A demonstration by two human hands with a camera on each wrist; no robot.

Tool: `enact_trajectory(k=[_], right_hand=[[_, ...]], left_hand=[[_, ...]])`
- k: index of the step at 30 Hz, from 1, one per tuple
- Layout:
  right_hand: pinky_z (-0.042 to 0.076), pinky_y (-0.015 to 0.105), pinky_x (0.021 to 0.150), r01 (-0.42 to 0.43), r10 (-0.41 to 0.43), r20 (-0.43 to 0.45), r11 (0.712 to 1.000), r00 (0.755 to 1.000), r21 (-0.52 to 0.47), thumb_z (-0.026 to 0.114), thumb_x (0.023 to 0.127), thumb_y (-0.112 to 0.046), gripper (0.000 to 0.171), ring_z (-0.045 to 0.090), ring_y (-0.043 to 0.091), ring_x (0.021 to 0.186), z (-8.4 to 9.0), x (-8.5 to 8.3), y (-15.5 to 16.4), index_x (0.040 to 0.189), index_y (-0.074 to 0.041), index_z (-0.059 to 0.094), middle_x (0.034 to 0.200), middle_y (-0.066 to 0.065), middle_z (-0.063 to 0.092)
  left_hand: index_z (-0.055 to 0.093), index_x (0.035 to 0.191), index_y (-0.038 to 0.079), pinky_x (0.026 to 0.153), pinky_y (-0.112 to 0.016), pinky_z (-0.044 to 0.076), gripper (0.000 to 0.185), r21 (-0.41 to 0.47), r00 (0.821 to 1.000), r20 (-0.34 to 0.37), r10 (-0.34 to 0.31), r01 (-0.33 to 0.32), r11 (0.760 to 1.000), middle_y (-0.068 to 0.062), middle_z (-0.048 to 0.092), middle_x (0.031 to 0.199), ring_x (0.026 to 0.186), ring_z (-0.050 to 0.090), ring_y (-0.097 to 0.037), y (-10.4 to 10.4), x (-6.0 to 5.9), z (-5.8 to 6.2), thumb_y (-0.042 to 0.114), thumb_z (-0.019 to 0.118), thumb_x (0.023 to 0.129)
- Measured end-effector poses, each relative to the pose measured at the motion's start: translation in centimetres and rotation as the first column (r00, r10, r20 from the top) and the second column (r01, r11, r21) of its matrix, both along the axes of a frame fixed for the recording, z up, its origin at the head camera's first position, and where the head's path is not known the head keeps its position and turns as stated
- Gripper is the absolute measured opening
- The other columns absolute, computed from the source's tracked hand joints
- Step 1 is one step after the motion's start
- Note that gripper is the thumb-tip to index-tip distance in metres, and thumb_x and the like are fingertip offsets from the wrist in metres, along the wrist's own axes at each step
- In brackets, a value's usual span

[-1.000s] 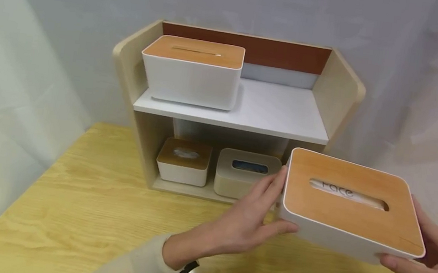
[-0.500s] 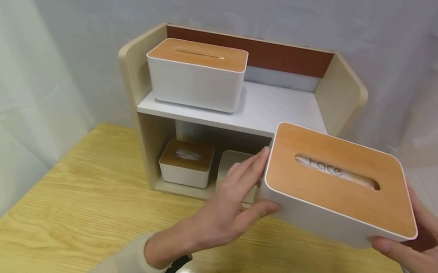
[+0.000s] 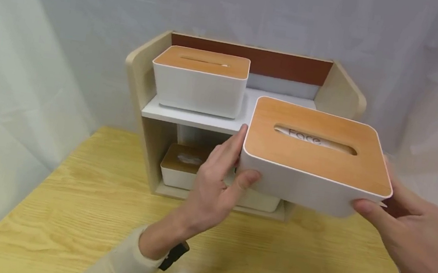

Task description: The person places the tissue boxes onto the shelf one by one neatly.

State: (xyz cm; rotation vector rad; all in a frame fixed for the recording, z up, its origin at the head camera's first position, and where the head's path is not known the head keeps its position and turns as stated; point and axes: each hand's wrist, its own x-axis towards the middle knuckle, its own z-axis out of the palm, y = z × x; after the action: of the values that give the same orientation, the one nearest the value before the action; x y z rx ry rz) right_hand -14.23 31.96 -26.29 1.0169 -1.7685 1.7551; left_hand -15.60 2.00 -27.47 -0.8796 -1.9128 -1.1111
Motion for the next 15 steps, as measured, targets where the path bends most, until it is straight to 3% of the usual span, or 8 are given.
enact_trajectory(k=[8,12,15], right_hand=[[0.053,0.013,0.081,0.147,-0.147,0.057,0.989,0.988,0.006,0.061,0.090,0.011,0.053,0.067,0.014,0.104,0.9,-0.8,-1.8,0.140,0.015,0.044,0.129,0.008,0.066],[0.052,0.011,0.079,0.281,-0.288,0.095,0.956,0.953,0.083,0.060,0.092,0.009,0.051,0.064,0.012,0.105,1.5,-1.2,-2.4,0.141,0.006,0.049,0.135,0.004,0.063],[0.052,0.012,0.080,0.298,-0.308,0.114,0.949,0.944,0.099,0.058,0.093,0.009,0.050,0.062,0.013,0.109,1.8,-1.5,-2.8,0.142,0.002,0.050,0.142,0.006,0.057]], left_hand=[[0.035,0.151,-0.005,0.110,-0.037,0.041,0.072,0.053,1.000,0.005,0.004,-0.004,0.999,-0.023,0.040,0.152,0.137,0.044,-0.031,-0.5,-1.3,1.0,0.016,0.070,0.092],[0.032,0.151,-0.006,0.114,-0.036,0.036,0.069,0.071,0.999,0.039,-0.022,0.019,0.997,-0.024,0.038,0.154,0.143,0.037,-0.029,-0.8,-1.8,1.1,0.019,0.065,0.096],[0.031,0.151,-0.006,0.114,-0.037,0.037,0.066,0.081,0.998,0.063,-0.031,0.025,0.996,-0.024,0.037,0.154,0.144,0.035,-0.027,-0.9,-2.1,1.2,0.024,0.060,0.100]])
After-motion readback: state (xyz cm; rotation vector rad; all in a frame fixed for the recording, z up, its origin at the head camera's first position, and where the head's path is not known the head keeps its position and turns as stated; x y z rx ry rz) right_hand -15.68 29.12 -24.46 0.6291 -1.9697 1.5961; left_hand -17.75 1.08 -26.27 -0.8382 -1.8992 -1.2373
